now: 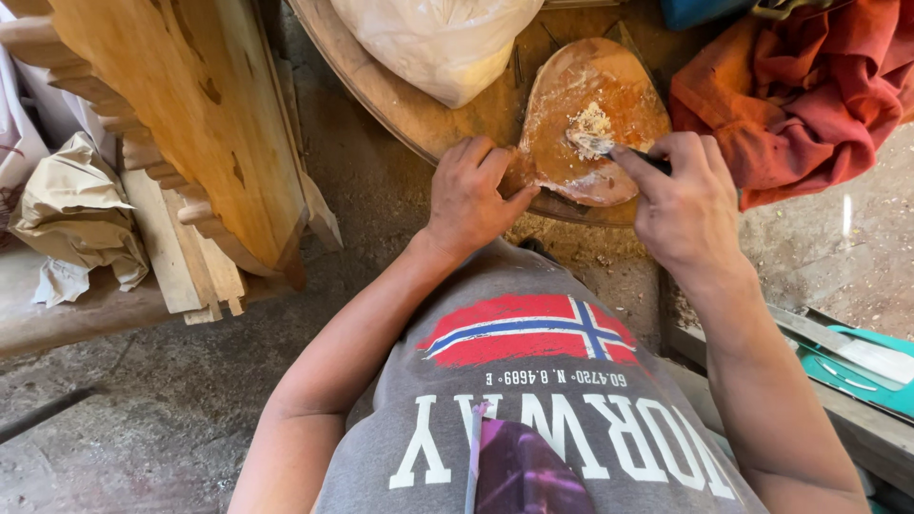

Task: The person sits on the floor and uses a small knife to scoop a white paste from a can and spread it onto the face of a wooden paddle-shaped object. They carry the object to a low round table, take more paste from a plastic bag, and continue spreading and smoothing the paste over the wood surface.

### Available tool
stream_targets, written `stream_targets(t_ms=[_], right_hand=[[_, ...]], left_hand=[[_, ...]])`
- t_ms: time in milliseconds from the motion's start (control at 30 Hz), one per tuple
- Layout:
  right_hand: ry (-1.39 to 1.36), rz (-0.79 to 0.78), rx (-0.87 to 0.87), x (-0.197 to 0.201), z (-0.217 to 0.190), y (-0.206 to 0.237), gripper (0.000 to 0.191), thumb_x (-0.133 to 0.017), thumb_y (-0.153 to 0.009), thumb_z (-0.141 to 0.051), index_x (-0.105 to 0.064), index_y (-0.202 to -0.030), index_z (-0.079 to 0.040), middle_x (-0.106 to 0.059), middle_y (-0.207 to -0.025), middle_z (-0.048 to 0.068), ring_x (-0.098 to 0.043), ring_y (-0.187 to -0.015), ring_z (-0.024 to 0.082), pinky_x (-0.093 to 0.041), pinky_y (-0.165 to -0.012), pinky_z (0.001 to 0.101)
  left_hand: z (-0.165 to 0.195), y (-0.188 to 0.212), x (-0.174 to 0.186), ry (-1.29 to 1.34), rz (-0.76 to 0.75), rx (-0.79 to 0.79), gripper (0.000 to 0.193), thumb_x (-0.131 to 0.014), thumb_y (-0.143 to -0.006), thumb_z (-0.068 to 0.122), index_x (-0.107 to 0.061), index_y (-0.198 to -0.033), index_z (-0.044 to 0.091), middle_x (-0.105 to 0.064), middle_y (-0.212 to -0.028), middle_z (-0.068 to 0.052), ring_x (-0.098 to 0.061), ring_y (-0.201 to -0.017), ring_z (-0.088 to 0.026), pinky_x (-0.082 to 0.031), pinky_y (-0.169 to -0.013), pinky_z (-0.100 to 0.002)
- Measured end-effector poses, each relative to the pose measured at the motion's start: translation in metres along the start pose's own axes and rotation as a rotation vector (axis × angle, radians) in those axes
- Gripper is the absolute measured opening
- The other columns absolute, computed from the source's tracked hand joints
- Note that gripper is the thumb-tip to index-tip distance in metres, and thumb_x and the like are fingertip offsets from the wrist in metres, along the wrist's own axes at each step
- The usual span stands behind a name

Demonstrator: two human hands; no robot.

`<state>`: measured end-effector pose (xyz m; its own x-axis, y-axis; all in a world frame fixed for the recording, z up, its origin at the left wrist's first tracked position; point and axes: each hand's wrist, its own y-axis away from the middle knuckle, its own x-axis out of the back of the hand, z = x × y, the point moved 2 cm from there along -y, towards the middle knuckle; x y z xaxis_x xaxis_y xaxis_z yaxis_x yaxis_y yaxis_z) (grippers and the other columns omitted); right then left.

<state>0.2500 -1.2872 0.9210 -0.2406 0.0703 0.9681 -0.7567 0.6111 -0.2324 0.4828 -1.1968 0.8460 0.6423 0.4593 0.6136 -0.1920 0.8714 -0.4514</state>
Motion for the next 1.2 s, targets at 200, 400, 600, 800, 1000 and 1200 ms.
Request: stream_targets(t_ms=[200, 400, 600, 800, 1000, 1200], right_hand=[[-0.037, -0.062, -0.077, 0.005, 0.015, 0.006, 0.035, -0.068, -0.089, 0.002, -0.081, -0.117, -0.015, -0.061, -0.103, 0.01, -0.061, -0.104, 0.029, -0.053, -0.092, 0.0399], [-0.121, 0.048, -0.19, -0.003, 0.027, 0.001, 0.019, -0.07, -0.105, -0.003, -0.079, -0.118, -0.012, -0.066, -0.101, 0.01, -0.067, -0.096, 0.03, -0.055, -0.083, 0.0401], [-0.213, -0.018, -0.265, -0.017, 0.019, 0.009, 0.028, -0.066, -0.098, 0.001, -0.079, -0.119, -0.013, -0.064, -0.104, 0.01, -0.066, -0.094, 0.03, -0.054, -0.082, 0.041], [-0.101, -0.008, -0.119, -0.011, 0.01, 0.006, 0.029, -0.069, -0.096, 0.0, -0.082, -0.116, -0.016, -0.058, -0.105, 0.012, -0.057, -0.101, 0.03, -0.053, -0.09, 0.0415], [-0.059, -0.017, -0.093, 0.006, 0.03, -0.003, 0.025, -0.071, -0.099, -0.002, -0.081, -0.117, -0.015, -0.064, -0.106, 0.007, -0.063, -0.104, 0.027, -0.054, -0.088, 0.0373], [-0.212, -0.031, -0.063, -0.009, 0.027, -0.01, 0.027, -0.067, -0.095, 0.002, -0.08, -0.114, -0.012, -0.065, -0.101, 0.008, -0.065, -0.1, 0.028, -0.054, -0.092, 0.0395]], left_hand=[[-0.001, 0.001, -0.001, -0.003, -0.005, 0.018, 0.045, -0.091, -0.071, 0.026, -0.07, -0.104, 0.004, -0.059, -0.096, -0.013, -0.06, -0.094, -0.035, -0.049, -0.084, -0.047], [0.0, 0.0, -0.001, 0.0, -0.011, 0.015, 0.044, -0.091, -0.071, 0.027, -0.069, -0.102, 0.004, -0.059, -0.096, -0.013, -0.06, -0.095, -0.036, -0.05, -0.085, -0.047], [-0.001, 0.001, -0.002, 0.0, -0.012, 0.012, 0.043, -0.091, -0.072, 0.026, -0.07, -0.102, 0.004, -0.058, -0.095, -0.013, -0.06, -0.094, -0.036, -0.05, -0.084, -0.047], [-0.001, 0.001, -0.002, 0.015, -0.003, 0.007, 0.044, -0.091, -0.072, 0.025, -0.07, -0.103, 0.004, -0.059, -0.096, -0.013, -0.06, -0.093, -0.036, -0.049, -0.083, -0.047], [-0.001, 0.0, -0.001, -0.004, 0.011, 0.003, 0.044, -0.091, -0.07, 0.026, -0.07, -0.102, 0.004, -0.059, -0.095, -0.013, -0.06, -0.093, -0.036, -0.05, -0.083, -0.047], [-0.002, 0.0, -0.002, 0.014, -0.001, 0.011, 0.043, -0.092, -0.071, 0.026, -0.069, -0.1, 0.004, -0.059, -0.095, -0.013, -0.06, -0.093, -0.036, -0.049, -0.083, -0.047]])
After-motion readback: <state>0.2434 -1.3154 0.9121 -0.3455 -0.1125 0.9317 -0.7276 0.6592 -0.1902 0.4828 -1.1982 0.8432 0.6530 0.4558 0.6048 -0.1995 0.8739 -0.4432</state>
